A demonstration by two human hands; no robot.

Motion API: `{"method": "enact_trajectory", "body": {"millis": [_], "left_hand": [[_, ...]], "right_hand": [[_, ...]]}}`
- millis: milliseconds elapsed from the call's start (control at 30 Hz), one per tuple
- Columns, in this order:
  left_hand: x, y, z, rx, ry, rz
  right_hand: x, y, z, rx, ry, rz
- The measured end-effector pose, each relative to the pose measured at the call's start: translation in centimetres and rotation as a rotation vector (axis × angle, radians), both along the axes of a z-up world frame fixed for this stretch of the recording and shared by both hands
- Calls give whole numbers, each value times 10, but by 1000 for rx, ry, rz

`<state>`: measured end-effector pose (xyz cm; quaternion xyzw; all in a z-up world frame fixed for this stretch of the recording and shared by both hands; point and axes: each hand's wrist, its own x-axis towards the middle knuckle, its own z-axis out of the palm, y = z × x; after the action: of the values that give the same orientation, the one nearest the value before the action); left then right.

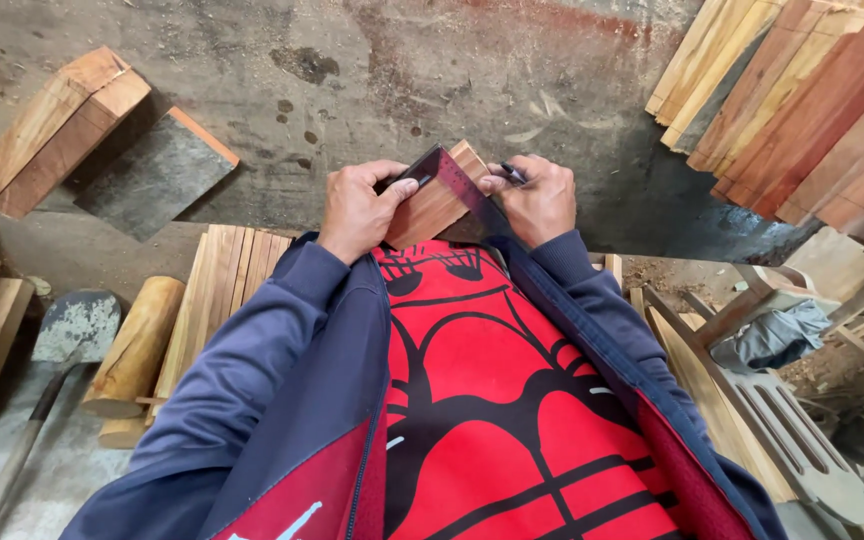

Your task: Marking wooden blocks using a try square and a pen

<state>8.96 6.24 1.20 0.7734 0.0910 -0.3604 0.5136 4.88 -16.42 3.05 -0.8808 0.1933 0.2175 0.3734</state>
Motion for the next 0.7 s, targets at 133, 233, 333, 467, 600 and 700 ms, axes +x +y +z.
{"method": "enact_trajectory", "body": {"millis": [133,233,333,467,600,700], "left_hand": [[2,0,3,-3,14,-11],[3,1,3,-15,8,-6],[2,1,2,-23,-8,-13],[1,2,1,-37,-6,-12],[1,3,-2,-43,-11,-18],[0,5,-6,-52,-14,-22]], "right_hand": [[-1,-2,2,-4,9,3],[-3,-2,-2,11,-15,3],[-3,0,-2,-5,-15,4],[-7,-4,-7,4,-15,4],[-4,-3,-5,27,-33,-4],[-4,-3,-6,41,-30,-14]]}}
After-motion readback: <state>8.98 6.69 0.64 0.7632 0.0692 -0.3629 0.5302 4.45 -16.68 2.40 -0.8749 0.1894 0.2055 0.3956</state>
